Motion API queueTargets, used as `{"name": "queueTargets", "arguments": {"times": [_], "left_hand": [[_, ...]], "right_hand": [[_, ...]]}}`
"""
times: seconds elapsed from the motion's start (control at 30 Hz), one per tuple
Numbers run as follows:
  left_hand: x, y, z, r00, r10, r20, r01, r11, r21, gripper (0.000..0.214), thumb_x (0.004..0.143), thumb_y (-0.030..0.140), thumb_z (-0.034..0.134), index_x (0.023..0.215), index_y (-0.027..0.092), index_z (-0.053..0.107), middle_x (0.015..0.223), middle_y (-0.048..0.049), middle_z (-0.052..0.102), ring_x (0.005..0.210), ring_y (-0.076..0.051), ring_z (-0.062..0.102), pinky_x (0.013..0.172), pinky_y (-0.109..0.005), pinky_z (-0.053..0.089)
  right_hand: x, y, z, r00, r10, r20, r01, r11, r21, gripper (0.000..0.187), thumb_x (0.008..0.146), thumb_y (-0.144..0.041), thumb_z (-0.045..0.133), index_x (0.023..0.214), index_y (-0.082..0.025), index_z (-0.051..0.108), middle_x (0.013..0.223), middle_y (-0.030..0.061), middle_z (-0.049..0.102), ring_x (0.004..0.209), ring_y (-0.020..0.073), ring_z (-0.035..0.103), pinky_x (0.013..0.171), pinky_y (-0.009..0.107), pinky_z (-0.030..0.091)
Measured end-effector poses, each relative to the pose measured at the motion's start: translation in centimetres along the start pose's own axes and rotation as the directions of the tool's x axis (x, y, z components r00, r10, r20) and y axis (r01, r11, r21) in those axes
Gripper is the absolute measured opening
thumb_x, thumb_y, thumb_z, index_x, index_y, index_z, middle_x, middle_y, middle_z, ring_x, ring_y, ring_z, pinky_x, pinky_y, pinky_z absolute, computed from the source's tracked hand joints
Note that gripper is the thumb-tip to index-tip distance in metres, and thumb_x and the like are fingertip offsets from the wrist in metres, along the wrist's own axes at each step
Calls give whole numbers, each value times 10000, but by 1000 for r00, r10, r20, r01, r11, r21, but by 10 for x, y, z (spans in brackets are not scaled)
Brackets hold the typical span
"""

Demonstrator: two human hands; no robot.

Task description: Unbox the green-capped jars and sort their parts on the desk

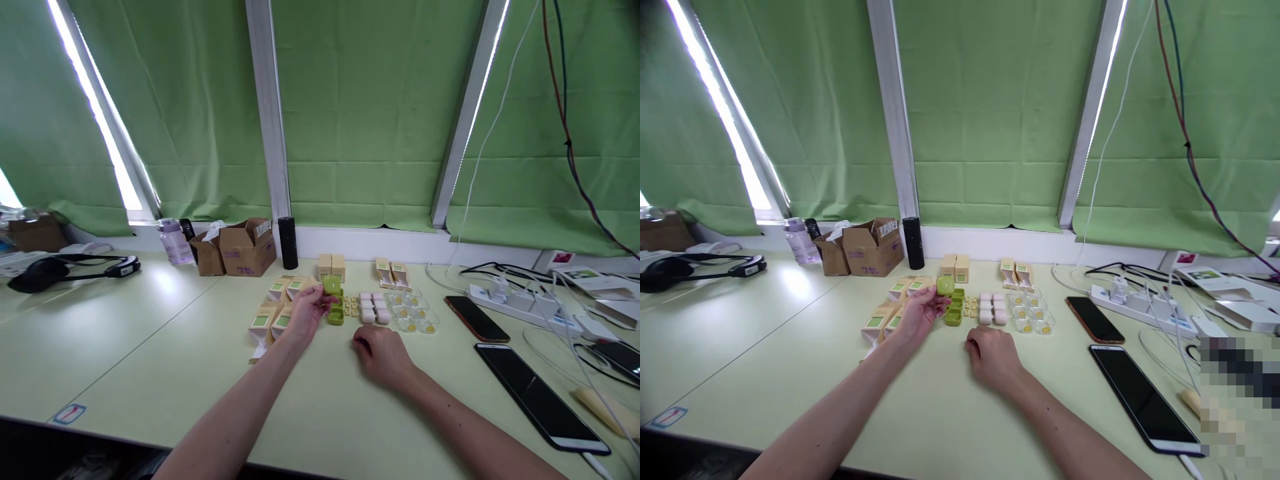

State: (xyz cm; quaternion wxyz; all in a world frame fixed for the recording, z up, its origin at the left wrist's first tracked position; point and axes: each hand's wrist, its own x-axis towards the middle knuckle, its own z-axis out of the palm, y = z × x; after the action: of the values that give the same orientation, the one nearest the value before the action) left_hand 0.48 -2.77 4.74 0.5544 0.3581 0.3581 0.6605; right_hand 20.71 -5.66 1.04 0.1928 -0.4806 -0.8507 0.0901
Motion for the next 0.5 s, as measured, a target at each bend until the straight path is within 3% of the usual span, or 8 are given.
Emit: {"name": "queueTargets", "arguments": {"times": [0.1,0.17,0.23,0.3,0.37,0.43,0.5], "left_hand": [[1,13,-5,984,177,-21,-161,932,326,260,825,404,732,740,176,641,680,-71,722,579,-156,586,571,-264,389],[1,23,-9,935,354,30,-282,688,668,284,848,431,696,704,186,683,647,-46,701,599,-170,583,624,-292,411],[-1,32,-12,914,402,56,-303,583,754,231,819,372,739,667,198,730,658,-50,707,675,-204,601,713,-328,425],[-2,37,-15,865,474,166,-344,320,883,157,830,309,725,708,230,786,756,-64,761,796,-248,630,817,-365,434],[-3,38,-17,850,457,263,-362,144,921,151,831,261,712,718,256,812,806,-75,787,873,-282,637,909,-405,424],[-3,37,-21,867,388,311,-382,118,917,165,813,247,716,680,267,811,785,-83,786,883,-299,633,964,-435,411],[-2,36,-23,886,326,331,-395,153,906,173,773,257,741,606,268,782,714,-89,760,863,-306,621,983,-449,405]], "right_hand": [[0,0,0,1000,3,7,-3,1000,5,151,939,-194,574,921,-236,718,981,19,777,888,185,686,679,281,339],[0,0,1,1000,9,10,-10,1000,3,148,940,-199,579,923,-236,721,979,20,779,891,187,687,680,282,343],[0,0,1,1000,11,10,-11,1000,-1,150,948,-205,578,928,-238,723,977,20,779,892,186,688,684,282,349],[0,-1,1,1000,7,2,-7,1000,-4,154,955,-208,576,930,-242,724,972,15,779,889,184,689,689,283,355],[0,-1,1,1000,3,-5,-3,1000,-8,154,958,-208,577,924,-243,723,966,11,779,885,183,691,691,283,357],[0,-1,1,1000,7,-5,-7,1000,-15,153,961,-210,578,919,-242,722,966,11,779,885,184,692,688,284,356],[-1,-1,0,1000,13,3,-13,1000,-22,154,964,-211,578,922,-241,724,971,17,778,887,186,692,684,284,354]]}}
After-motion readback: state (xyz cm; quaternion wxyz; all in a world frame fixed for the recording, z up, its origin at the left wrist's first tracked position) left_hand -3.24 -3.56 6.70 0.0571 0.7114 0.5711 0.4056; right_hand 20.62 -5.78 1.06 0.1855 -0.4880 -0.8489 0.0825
